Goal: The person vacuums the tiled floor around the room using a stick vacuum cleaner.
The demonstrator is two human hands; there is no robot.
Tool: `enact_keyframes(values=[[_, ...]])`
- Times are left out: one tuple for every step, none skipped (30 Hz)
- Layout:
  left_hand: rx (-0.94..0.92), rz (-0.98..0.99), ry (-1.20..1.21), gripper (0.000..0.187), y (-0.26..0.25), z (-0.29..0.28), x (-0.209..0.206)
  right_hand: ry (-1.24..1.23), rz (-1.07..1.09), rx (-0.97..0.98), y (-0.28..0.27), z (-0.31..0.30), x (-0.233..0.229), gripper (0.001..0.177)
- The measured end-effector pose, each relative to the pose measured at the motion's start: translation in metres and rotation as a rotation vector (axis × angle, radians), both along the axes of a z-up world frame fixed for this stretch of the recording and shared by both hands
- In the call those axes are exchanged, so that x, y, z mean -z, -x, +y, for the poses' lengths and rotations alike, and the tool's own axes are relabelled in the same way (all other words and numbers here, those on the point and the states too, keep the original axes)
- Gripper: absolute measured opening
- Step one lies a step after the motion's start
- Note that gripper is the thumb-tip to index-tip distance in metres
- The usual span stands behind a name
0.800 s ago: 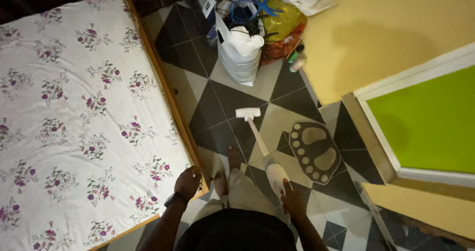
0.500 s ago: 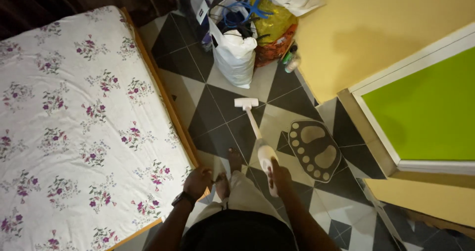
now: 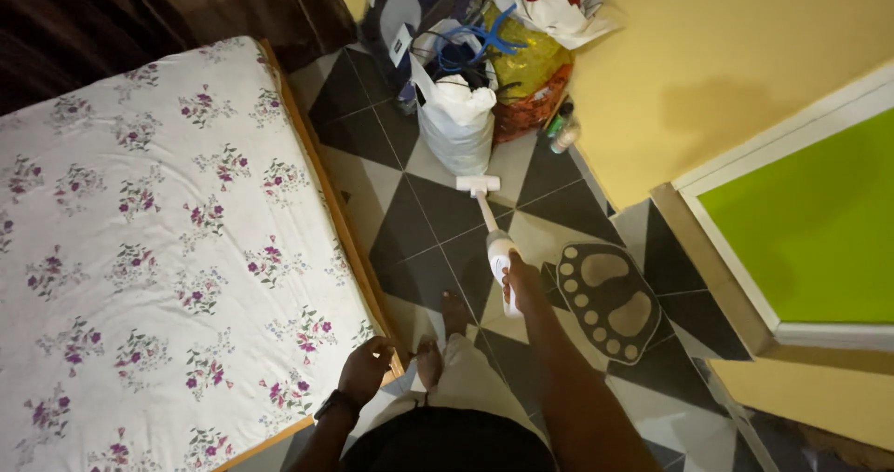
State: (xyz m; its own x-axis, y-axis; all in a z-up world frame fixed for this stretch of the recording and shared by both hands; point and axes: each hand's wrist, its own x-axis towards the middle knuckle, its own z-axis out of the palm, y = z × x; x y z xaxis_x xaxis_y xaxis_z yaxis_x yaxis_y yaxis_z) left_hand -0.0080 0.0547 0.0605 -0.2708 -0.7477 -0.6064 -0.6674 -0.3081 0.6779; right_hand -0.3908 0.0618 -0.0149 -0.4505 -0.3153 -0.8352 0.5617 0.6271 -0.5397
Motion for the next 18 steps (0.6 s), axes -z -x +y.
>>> enact_keyframes(values=[[0.019, 0.011, 0.033, 0.029, -0.001, 0.001, -0.002, 0.009, 0.013, -0.002, 0.002, 0.005, 0.002, 0.056], [0.039, 0.022, 0.067, 0.029, -0.002, 0.003, -0.003, 0.019, 0.026, -0.003, 0.002, 0.011, 0.005, 0.056], [0.057, 0.032, 0.1, 0.03, -0.004, 0.004, -0.004, 0.028, 0.038, -0.006, 0.001, 0.019, 0.008, 0.056], [0.072, 0.024, 0.114, 0.03, -0.004, 0.004, -0.003, 0.053, 0.032, 0.003, 0.0, 0.027, 0.011, 0.054], [0.091, 0.017, 0.125, 0.03, -0.003, 0.005, -0.001, 0.075, 0.027, 0.016, -0.002, 0.04, 0.013, 0.053], [0.11, 0.01, 0.135, 0.03, -0.004, 0.006, 0.0, 0.097, 0.022, 0.028, -0.005, 0.052, 0.015, 0.052], [0.109, 0.011, 0.134, 0.03, -0.003, 0.007, 0.001, 0.136, 0.026, 0.011, -0.007, 0.066, 0.014, 0.051], [0.109, 0.013, 0.132, 0.03, -0.003, 0.007, 0.003, 0.175, 0.03, -0.006, -0.011, 0.08, 0.012, 0.051], [0.108, 0.016, 0.132, 0.031, -0.002, 0.006, 0.005, 0.217, 0.036, -0.024, -0.014, 0.091, 0.008, 0.051], [0.123, 0.022, 0.134, 0.031, 0.0, 0.005, 0.007, 0.179, 0.043, -0.018, -0.018, 0.103, 0.003, 0.052], [0.139, 0.029, 0.137, 0.032, 0.001, 0.004, 0.011, 0.141, 0.05, -0.012, -0.023, 0.118, -0.003, 0.053], [0.154, 0.035, 0.139, 0.033, 0.002, 0.002, 0.015, 0.104, 0.057, -0.005, -0.028, 0.13, -0.009, 0.055], [0.158, 0.04, 0.14, 0.034, 0.005, 0.001, 0.019, 0.062, 0.062, 0.023, -0.033, 0.141, -0.013, 0.053], [0.163, 0.045, 0.14, 0.035, 0.008, 0.0, 0.023, 0.02, 0.066, 0.051, -0.037, 0.151, -0.016, 0.052], [0.169, 0.052, 0.141, 0.036, 0.011, -0.001, 0.025, -0.021, 0.071, 0.081, -0.042, 0.16, -0.018, 0.051], [0.177, 0.057, 0.127, 0.037, 0.013, -0.003, 0.026, 0.007, 0.158, -0.034, -0.046, 0.172, -0.02, 0.038], [0.184, 0.063, 0.11, 0.037, 0.017, -0.005, 0.026, 0.031, 0.243, -0.151, -0.048, 0.184, -0.023, 0.033], [0.191, 0.068, 0.093, 0.037, 0.021, -0.006, 0.024, 0.055, 0.327, -0.27, -0.048, 0.191, -0.027, 0.038]])
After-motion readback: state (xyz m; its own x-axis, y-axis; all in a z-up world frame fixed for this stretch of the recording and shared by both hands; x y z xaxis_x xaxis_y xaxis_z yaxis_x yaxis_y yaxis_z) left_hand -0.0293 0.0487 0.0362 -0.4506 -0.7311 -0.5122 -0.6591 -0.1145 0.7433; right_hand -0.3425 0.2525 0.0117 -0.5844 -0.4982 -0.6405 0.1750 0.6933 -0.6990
